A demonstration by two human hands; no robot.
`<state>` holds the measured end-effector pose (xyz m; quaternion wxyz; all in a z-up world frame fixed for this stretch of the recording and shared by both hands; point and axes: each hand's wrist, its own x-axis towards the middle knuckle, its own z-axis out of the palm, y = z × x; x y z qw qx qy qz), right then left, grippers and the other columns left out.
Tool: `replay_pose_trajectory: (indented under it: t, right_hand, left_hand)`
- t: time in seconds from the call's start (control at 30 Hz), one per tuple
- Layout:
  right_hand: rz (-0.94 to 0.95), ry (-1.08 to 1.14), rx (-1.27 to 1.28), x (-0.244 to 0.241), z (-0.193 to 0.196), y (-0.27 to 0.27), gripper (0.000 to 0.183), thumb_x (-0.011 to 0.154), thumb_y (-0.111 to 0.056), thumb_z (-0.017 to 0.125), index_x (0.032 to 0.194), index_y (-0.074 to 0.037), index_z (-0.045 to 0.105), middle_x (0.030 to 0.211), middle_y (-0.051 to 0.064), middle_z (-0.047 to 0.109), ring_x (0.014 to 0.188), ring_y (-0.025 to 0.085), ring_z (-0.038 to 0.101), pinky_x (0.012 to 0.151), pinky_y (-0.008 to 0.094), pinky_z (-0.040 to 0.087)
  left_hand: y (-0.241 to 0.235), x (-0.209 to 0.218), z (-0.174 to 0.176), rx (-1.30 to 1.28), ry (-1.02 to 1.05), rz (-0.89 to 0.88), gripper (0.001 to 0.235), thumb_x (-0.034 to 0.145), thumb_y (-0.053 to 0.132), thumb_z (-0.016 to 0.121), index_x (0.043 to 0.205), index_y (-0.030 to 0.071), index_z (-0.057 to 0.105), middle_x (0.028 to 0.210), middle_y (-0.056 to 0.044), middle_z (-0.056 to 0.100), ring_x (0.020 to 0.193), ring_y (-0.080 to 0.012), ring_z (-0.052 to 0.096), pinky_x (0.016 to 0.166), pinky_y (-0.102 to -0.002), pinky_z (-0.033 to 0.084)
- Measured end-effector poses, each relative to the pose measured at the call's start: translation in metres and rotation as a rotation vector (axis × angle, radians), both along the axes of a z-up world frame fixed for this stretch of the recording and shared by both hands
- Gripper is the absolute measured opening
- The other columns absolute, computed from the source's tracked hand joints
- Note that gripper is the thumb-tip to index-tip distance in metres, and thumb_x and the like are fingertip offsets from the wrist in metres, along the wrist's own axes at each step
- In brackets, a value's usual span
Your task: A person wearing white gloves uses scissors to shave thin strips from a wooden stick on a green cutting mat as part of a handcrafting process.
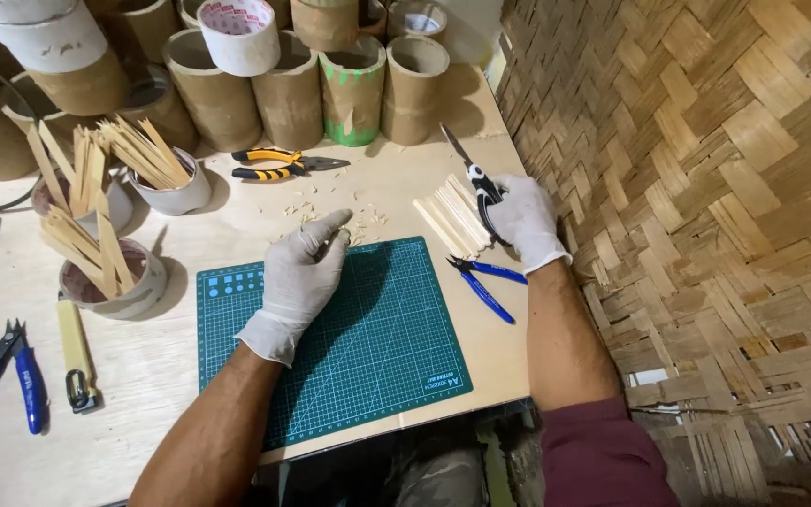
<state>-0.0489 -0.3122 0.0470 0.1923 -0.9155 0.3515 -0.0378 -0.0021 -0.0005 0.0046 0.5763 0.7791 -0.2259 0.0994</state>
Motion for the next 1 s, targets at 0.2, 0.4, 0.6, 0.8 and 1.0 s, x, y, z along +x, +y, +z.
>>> replay_pose_trajectory:
  t: [0.2, 0.4, 0.6, 0.8, 1.0]
  right_hand:
    - [-0.035, -0.007, 0.044, -0.006, 0.011, -0.002, 0.033, 0.080, -0.046, 0.070, 0.112, -0.041, 0.075, 0.100, -0.001, 0.076, 0.111, 0.028, 0.068, 0.097, 0.043, 0.055]
    - [-0.020, 0.016, 0.035, -0.012, 0.026, 0.022, 0.033, 0.084, -0.040, 0.067, 0.116, -0.034, 0.075, 0.104, 0.005, 0.077, 0.114, 0.031, 0.067, 0.097, 0.046, 0.054]
    - [0.099, -0.065, 0.049, -0.014, 0.019, 0.035, 0.033, 0.079, -0.039, 0.072, 0.112, -0.035, 0.075, 0.102, 0.006, 0.077, 0.113, 0.031, 0.068, 0.093, 0.046, 0.055]
    - [0.204, 0.113, 0.012, -0.010, 0.018, 0.061, 0.036, 0.074, -0.044, 0.072, 0.110, -0.039, 0.074, 0.101, 0.002, 0.078, 0.113, 0.031, 0.069, 0.099, 0.045, 0.054]
    - [0.211, 0.241, -0.073, -0.002, 0.015, 0.072, 0.043, 0.078, -0.041, 0.071, 0.121, -0.044, 0.070, 0.107, 0.001, 0.077, 0.112, 0.030, 0.070, 0.097, 0.044, 0.056]
  left_hand:
    - [-0.003, 0.004, -0.009, -0.043, 0.048, -0.016, 0.030, 0.090, 0.009, 0.076, 0.118, 0.019, 0.080, 0.084, -0.007, 0.078, 0.069, -0.0138, 0.071, 0.062, -0.029, 0.057]
    - [-0.005, 0.006, -0.015, -0.062, 0.073, -0.030, 0.033, 0.090, 0.007, 0.076, 0.121, 0.017, 0.078, 0.086, -0.009, 0.078, 0.069, -0.0164, 0.071, 0.060, -0.030, 0.058]
    - [-0.003, 0.006, -0.008, -0.060, 0.075, -0.009, 0.032, 0.090, 0.007, 0.077, 0.121, 0.017, 0.079, 0.087, -0.008, 0.078, 0.067, -0.0138, 0.068, 0.061, -0.027, 0.057]
    - [-0.004, 0.010, -0.014, -0.030, 0.083, -0.001, 0.030, 0.090, 0.009, 0.076, 0.118, 0.018, 0.080, 0.086, -0.006, 0.078, 0.066, -0.0142, 0.068, 0.060, -0.029, 0.058]
    - [-0.005, 0.006, -0.011, -0.039, 0.102, 0.003, 0.028, 0.089, 0.008, 0.076, 0.115, 0.017, 0.081, 0.083, -0.007, 0.078, 0.065, -0.0150, 0.069, 0.059, -0.028, 0.056]
